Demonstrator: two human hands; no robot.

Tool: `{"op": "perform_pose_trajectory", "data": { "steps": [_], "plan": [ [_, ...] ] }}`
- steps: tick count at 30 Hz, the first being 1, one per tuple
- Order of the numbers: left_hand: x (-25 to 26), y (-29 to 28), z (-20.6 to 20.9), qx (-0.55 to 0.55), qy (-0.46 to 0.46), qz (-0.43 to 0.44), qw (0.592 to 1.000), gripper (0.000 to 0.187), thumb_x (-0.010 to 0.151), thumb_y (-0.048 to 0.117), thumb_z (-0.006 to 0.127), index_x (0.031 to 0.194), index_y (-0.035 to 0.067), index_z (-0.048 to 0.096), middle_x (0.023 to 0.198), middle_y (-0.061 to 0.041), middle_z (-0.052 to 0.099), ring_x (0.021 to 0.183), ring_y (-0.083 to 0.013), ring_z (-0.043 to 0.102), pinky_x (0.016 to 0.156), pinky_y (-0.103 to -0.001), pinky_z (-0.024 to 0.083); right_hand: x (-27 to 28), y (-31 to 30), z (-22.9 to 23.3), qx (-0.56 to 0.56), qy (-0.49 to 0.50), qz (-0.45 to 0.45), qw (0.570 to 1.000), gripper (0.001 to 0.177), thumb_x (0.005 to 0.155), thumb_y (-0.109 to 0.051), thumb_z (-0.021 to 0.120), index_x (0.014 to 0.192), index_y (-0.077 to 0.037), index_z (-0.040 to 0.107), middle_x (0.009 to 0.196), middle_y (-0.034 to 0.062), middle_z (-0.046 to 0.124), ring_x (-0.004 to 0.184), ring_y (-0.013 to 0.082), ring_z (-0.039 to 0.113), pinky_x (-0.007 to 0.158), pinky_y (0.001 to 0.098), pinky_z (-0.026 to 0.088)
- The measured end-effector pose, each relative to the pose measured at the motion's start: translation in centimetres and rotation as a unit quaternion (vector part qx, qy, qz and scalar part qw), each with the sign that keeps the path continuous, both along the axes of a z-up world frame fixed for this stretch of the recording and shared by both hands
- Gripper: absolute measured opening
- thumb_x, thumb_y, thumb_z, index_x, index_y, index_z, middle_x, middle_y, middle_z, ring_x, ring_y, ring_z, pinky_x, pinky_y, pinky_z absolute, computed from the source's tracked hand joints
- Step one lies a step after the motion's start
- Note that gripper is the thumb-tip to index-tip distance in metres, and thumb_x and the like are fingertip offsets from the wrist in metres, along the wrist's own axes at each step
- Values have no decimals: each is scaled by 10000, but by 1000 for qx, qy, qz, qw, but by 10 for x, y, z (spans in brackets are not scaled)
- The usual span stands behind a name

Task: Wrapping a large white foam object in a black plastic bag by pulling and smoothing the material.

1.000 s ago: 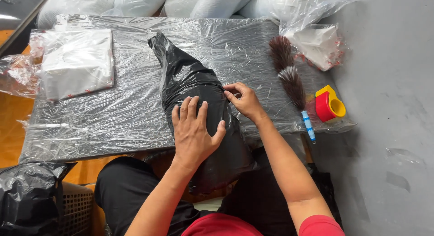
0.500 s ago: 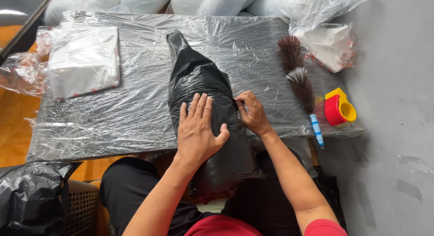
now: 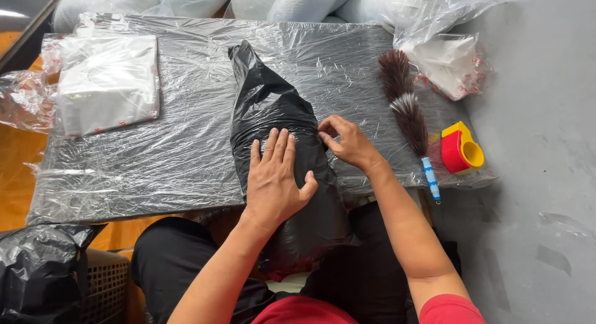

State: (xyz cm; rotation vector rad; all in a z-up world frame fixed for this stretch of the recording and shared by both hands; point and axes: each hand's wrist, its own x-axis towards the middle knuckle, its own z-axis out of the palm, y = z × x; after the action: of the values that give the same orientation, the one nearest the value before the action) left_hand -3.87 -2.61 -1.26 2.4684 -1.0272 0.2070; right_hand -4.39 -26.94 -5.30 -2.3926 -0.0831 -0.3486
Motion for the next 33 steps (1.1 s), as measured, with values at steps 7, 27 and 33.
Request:
{"op": "perform_pose_trajectory", "data": {
  "steps": [7,27,33],
  "plan": [
    [2,-6,-4,9,-19,2,1000,827,819,523,487,1426,-37,527,1491,-251,508,1484,-377,358,1209,-596,153,8,12,2,-7,-112,-17,994,140,1011,-158,640,1128,-93,681,1001,97,661,949,303,688,857,398,586],
    [3,-13,-12,4,-6,2,1000,886,786,523,475,1448,-66,469,1496,-262,489,1476,-382,362,1219,-597,140,56,48,36,-393,-213,80,891,111,968,-246,647,868,-198,633,823,-34,579,785,187,614,732,330,490],
    [6,-13,-14,-3,0,-1,1000,892,788,521,467,1455,-71,452,1505,-269,470,1480,-394,346,1222,-611,118,51,48,41,-437,-271,128,848,139,999,-148,584,864,-115,592,820,18,557,774,209,611,764,325,503]
  ]
}}
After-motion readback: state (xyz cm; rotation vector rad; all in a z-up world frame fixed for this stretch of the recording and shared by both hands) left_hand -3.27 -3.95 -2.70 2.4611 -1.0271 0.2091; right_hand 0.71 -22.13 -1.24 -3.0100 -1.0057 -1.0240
